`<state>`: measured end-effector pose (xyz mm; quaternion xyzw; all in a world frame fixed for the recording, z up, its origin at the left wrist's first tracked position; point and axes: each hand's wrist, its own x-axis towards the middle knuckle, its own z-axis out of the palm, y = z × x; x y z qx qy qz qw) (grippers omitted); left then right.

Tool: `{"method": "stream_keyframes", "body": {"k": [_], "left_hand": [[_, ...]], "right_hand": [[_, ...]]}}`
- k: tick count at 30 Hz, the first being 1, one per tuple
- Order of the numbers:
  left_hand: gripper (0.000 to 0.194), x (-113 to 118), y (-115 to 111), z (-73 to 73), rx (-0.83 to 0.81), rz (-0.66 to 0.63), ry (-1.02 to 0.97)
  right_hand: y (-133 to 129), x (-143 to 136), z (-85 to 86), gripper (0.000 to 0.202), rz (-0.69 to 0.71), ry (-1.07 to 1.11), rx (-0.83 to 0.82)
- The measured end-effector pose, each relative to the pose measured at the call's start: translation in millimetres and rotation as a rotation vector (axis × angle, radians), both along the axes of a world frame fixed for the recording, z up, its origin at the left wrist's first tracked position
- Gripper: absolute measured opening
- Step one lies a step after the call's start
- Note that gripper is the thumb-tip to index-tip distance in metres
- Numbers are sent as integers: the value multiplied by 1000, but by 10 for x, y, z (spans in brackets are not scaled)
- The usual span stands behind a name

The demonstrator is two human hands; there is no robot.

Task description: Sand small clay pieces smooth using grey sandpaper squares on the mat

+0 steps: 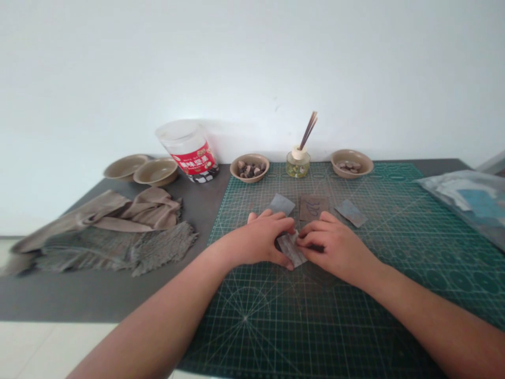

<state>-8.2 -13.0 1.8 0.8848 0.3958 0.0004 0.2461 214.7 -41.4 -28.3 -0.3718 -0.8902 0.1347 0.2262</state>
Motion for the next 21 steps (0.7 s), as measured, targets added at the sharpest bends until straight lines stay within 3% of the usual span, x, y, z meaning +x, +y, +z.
{"method": "stream_keyframes", "body": {"k": [5,10,14,21], "left_hand": [[49,-2,4,-10,-5,-5,4],[48,-7,6,-16,-1,-11,-8],[47,-4,8,-4,-6,-19,-3],[49,-3,-4,-2,-14,-3,-4]], "right_hand": [[-19,-13,19,7,-18,-2,-9],[-19,-41,9,6,113,-23,-76],[-3,-48,-9,7,44,-2,-29],[-21,16,34,8,175,-17,-110]]}}
